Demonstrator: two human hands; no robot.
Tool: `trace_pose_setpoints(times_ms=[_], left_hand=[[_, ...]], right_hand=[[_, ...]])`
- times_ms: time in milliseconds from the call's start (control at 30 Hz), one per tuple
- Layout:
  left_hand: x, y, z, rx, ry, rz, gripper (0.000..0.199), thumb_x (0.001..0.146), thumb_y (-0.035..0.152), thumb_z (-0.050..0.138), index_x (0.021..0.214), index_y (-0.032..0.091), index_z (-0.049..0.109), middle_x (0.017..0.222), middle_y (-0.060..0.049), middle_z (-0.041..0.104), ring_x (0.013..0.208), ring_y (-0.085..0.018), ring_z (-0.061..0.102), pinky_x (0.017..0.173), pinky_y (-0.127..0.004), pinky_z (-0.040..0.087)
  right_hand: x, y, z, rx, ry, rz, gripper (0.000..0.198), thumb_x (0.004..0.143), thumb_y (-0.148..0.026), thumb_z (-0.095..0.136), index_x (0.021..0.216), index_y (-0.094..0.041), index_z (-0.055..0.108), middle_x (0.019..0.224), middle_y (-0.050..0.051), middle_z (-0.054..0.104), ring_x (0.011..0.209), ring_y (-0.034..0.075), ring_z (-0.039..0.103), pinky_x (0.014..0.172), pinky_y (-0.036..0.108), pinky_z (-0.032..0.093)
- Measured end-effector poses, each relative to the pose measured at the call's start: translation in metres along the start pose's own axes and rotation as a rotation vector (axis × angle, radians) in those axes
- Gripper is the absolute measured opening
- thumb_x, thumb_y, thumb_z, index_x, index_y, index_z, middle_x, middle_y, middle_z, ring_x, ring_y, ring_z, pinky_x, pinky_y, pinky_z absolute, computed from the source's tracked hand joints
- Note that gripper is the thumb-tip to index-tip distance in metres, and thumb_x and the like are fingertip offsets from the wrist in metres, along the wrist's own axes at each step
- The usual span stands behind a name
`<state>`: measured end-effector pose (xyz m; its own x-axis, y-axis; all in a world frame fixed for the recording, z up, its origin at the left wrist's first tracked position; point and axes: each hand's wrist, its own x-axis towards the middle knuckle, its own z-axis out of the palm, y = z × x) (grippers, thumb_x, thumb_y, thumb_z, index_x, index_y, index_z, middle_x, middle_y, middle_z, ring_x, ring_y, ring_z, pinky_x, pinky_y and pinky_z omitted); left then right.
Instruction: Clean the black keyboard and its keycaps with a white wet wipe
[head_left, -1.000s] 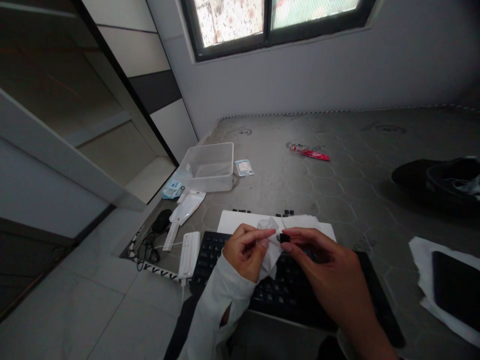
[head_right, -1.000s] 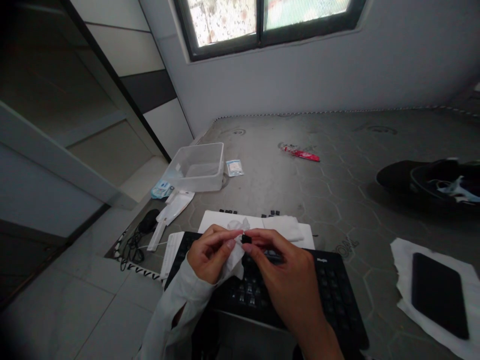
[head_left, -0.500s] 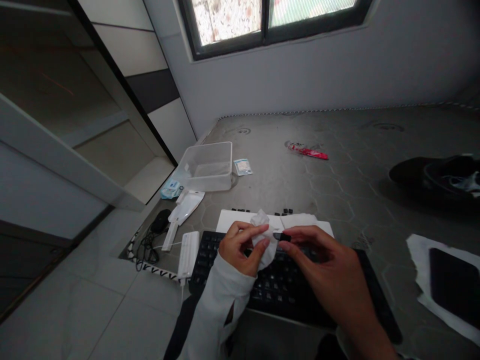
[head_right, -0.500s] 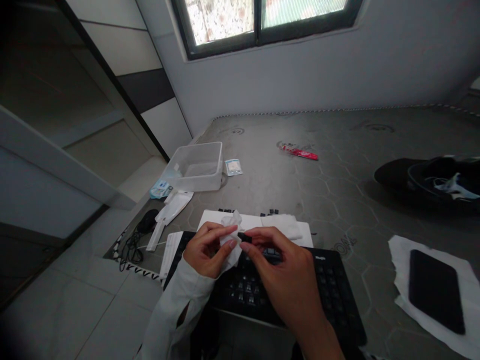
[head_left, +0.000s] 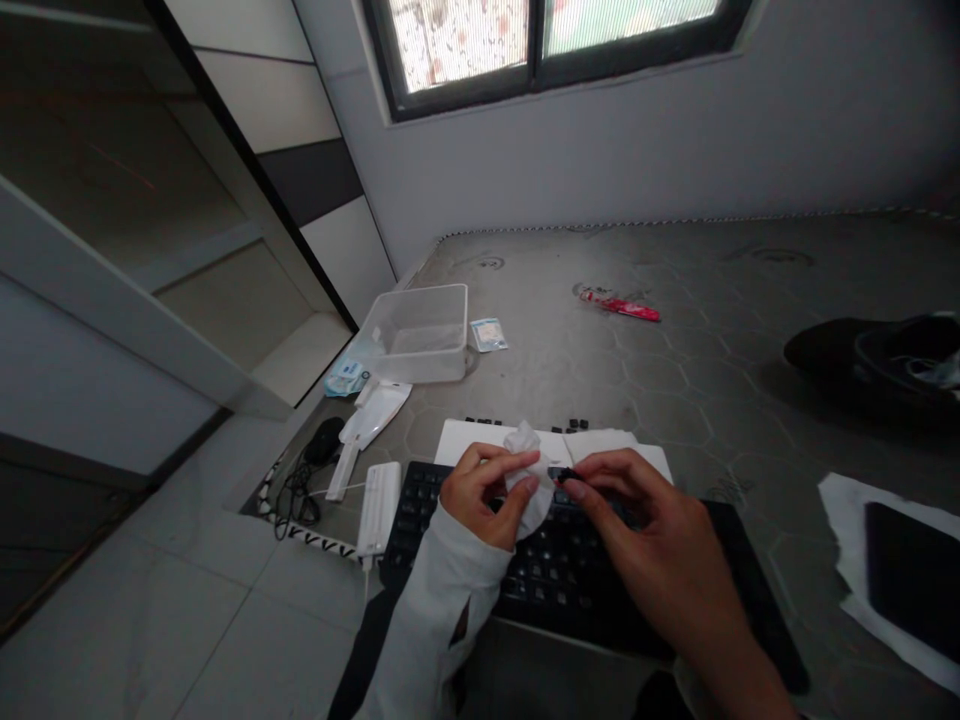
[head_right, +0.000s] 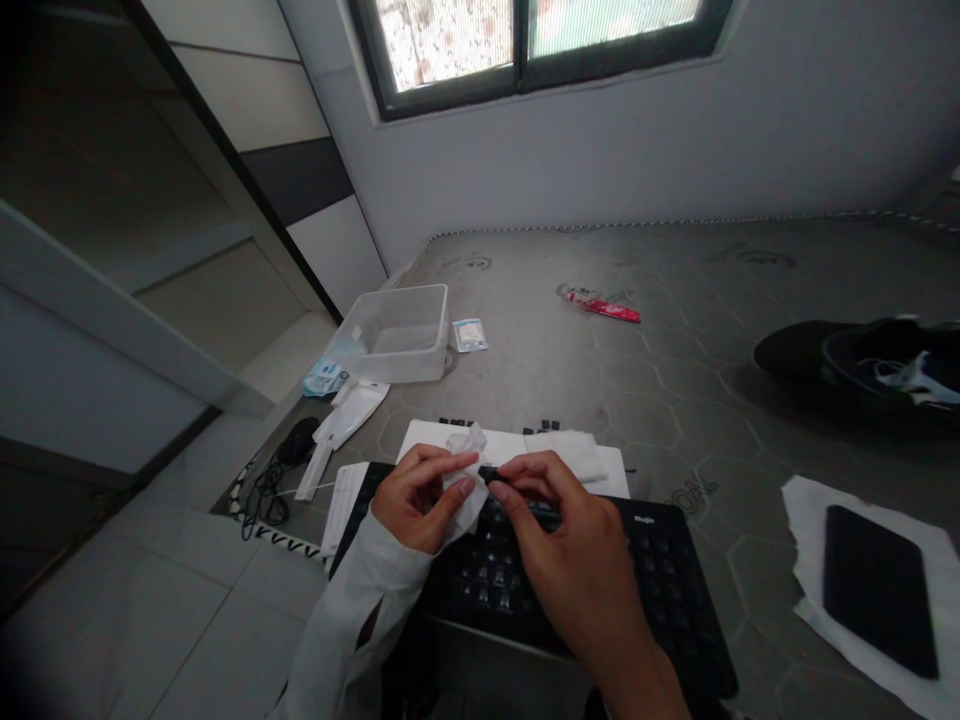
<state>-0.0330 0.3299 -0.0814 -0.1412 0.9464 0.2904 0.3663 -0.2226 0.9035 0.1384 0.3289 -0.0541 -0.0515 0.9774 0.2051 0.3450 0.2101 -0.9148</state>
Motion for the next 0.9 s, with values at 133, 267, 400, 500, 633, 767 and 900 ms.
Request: trace_pose_setpoints(times_ms=[133,267,400,500,633,767,900], left_hand=[[0.0002,0.0002,-0.0002,-0.011,0.003,0.003,0.022,0.081,0.026,0.072,0.101,0.022,0.081,0.087,-0.004,0.063,0.057,-0.008,0.051,0.052,-0.022,0.042],[0.0000,0.0013,-0.0011,0.000,-0.006,0.013,0.022,0.082,0.025,0.070,0.101,0.023,0.081,0.087,-0.003,0.063,0.057,-0.008,0.050,0.053,-0.023,0.041],[0.0001,0.0047,-0.0032,0.046,-0.037,0.031,0.024,0.083,0.018,0.064,0.098,0.025,0.082,0.090,-0.004,0.064,0.059,-0.008,0.052,0.056,-0.023,0.043],[0.0004,0.0078,-0.0042,0.072,-0.038,0.028,0.025,0.083,0.017,0.062,0.096,0.023,0.082,0.091,-0.005,0.064,0.062,-0.009,0.056,0.057,-0.022,0.044],[-0.0008,0.0096,-0.0026,0.066,-0.046,0.031,0.024,0.083,0.020,0.062,0.098,0.022,0.081,0.092,-0.005,0.064,0.058,-0.007,0.054,0.056,-0.022,0.045],[-0.0033,0.0085,0.0009,0.012,-0.056,0.040,0.023,0.079,0.023,0.070,0.098,0.019,0.081,0.096,-0.007,0.064,0.069,-0.013,0.064,0.060,-0.024,0.052],[-0.0031,0.0081,0.0000,0.011,-0.078,0.051,0.024,0.076,0.023,0.074,0.098,0.018,0.081,0.096,-0.008,0.064,0.073,-0.015,0.066,0.061,-0.025,0.054]], right_hand=[[-0.0005,0.0009,-0.0002,-0.014,-0.027,-0.011,0.010,0.093,-0.035,0.061,0.097,-0.028,0.066,0.093,0.000,0.076,0.087,0.017,0.075,0.069,0.022,0.057],[-0.0003,0.0037,-0.0009,-0.037,-0.054,-0.009,0.014,0.096,-0.037,0.057,0.101,-0.027,0.066,0.101,0.002,0.077,0.092,0.019,0.075,0.062,0.022,0.056],[0.0000,0.0036,-0.0013,-0.065,-0.069,-0.050,0.016,0.098,-0.037,0.055,0.103,-0.028,0.068,0.101,0.002,0.077,0.089,0.018,0.074,0.074,0.026,0.057],[-0.0005,0.0023,-0.0016,-0.080,-0.071,-0.072,0.016,0.098,-0.037,0.056,0.103,-0.028,0.068,0.103,0.001,0.076,0.090,0.018,0.073,0.077,0.027,0.056],[-0.0007,0.0010,-0.0010,-0.089,-0.069,-0.080,0.015,0.098,-0.037,0.056,0.100,-0.029,0.068,0.103,0.000,0.076,0.090,0.017,0.072,0.077,0.026,0.054],[-0.0001,-0.0003,0.0007,-0.095,-0.103,-0.083,0.014,0.099,-0.034,0.054,0.101,-0.028,0.067,0.101,-0.001,0.075,0.091,0.016,0.071,0.079,0.026,0.053],[0.0011,-0.0012,0.0015,-0.100,-0.135,-0.099,0.014,0.099,-0.030,0.053,0.104,-0.029,0.066,0.100,-0.002,0.074,0.093,0.013,0.070,0.083,0.023,0.052]])
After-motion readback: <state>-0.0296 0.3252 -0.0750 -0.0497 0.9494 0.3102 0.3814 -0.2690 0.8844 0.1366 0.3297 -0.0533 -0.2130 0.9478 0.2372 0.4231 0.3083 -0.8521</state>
